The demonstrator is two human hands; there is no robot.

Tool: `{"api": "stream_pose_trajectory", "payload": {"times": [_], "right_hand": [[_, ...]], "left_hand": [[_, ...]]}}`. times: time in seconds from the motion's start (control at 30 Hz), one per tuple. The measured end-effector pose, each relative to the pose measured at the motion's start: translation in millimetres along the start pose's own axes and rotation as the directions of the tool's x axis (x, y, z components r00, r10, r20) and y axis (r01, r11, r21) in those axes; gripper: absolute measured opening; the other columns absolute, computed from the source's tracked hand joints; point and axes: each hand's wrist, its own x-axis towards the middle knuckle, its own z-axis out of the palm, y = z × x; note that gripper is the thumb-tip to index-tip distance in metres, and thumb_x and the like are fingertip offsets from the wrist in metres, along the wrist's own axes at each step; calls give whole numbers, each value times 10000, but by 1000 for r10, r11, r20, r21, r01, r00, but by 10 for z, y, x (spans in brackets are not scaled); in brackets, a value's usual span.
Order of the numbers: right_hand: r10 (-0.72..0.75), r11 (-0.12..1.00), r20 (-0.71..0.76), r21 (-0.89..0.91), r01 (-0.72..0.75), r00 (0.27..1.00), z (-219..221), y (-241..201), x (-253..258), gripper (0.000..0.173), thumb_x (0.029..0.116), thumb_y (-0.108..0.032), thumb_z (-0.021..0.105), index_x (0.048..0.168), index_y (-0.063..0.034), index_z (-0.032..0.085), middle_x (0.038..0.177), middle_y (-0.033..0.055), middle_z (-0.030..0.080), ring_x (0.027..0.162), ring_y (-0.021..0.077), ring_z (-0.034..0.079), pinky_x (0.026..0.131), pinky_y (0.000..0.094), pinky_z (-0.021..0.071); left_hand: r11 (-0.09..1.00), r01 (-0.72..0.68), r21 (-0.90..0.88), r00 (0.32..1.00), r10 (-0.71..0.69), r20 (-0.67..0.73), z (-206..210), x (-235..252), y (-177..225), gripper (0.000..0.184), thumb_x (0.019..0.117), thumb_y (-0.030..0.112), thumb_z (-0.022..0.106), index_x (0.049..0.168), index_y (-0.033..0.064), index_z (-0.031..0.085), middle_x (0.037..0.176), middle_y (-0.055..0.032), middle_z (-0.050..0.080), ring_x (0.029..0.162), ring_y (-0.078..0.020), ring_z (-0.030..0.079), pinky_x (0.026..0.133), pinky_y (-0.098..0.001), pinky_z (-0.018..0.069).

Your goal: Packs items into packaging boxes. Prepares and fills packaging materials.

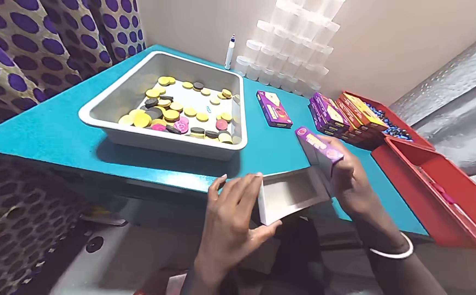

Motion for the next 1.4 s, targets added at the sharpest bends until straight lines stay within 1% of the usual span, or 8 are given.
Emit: {"api": "stream_pose_trajectory", "payload": {"times": [0.13,0.23,0.4,0.67,0.77,0.93,1.17,1.4], "right_hand": [[191,849,-31,-497,-180,981,-91,437,294,790,913,-604,675,1437,-30,529,1304,273,581,1190,480,571,915,716,445],[161,748,-10,-651,-129,987,-62,421,508,720,909,-458,768,1413,13,560,1385,351,524,1297,598,459,963,816,343],[-335,714,306,-534,452,891,307,-373,1519,249,949,-21,631,1173,-64,730,1161,201,700,1094,389,671,970,568,511],[26,666,819,-442,601,574,1140,-603,2394,393,898,-78,760,1287,-112,712,1160,181,726,1047,413,685,923,652,506],[-18,672,849,-380,635,528,1259,-559,2399,304,900,-120,777,1199,-77,745,1103,163,742,1029,381,696,926,623,511],[-59,703,837,-352,618,544,1297,-486,2421,281,926,-183,758,1199,-114,758,1093,121,758,1026,342,710,938,602,522],[-156,700,763,-363,615,628,1339,-550,2457,248,881,-111,739,1126,-95,769,1006,137,754,958,365,708,852,633,531],[-49,736,779,-395,550,625,1620,-746,2434,272,935,-299,739,960,-29,759,862,143,712,840,332,683,761,598,520]], "left_hand": [[985,80,151,997,-77,-30,76,-2,20,839,689,773,703,1189,100,728,1130,-13,754,1180,-289,648,1120,-725,233],[967,118,226,993,-114,-29,133,-22,-24,919,691,836,640,1222,89,702,1211,-34,728,1193,-271,640,1139,-673,242],[965,42,257,998,-52,33,131,-29,-42,845,767,807,604,1328,181,695,1305,26,706,1266,-281,604,1119,-701,236],[970,13,244,1000,-16,11,147,-31,-28,557,831,716,613,1266,384,721,1422,30,638,1353,-299,554,1120,-716,235],[976,-3,217,1000,9,-26,214,-38,23,321,903,623,599,946,362,780,1343,64,690,1344,-309,567,1114,-713,238],[979,52,197,994,-32,-102,295,-37,92,318,907,558,640,776,288,746,1351,-70,680,1340,-339,568,1132,-698,235],[950,90,300,996,-94,0,260,-25,122,340,1009,489,512,1001,263,765,1351,-51,681,1323,-330,588,1112,-718,279],[959,86,272,992,-57,-113,180,-20,219,246,908,427,684,735,256,719,1420,-161,620,1377,-369,536,1112,-747,217]]}}
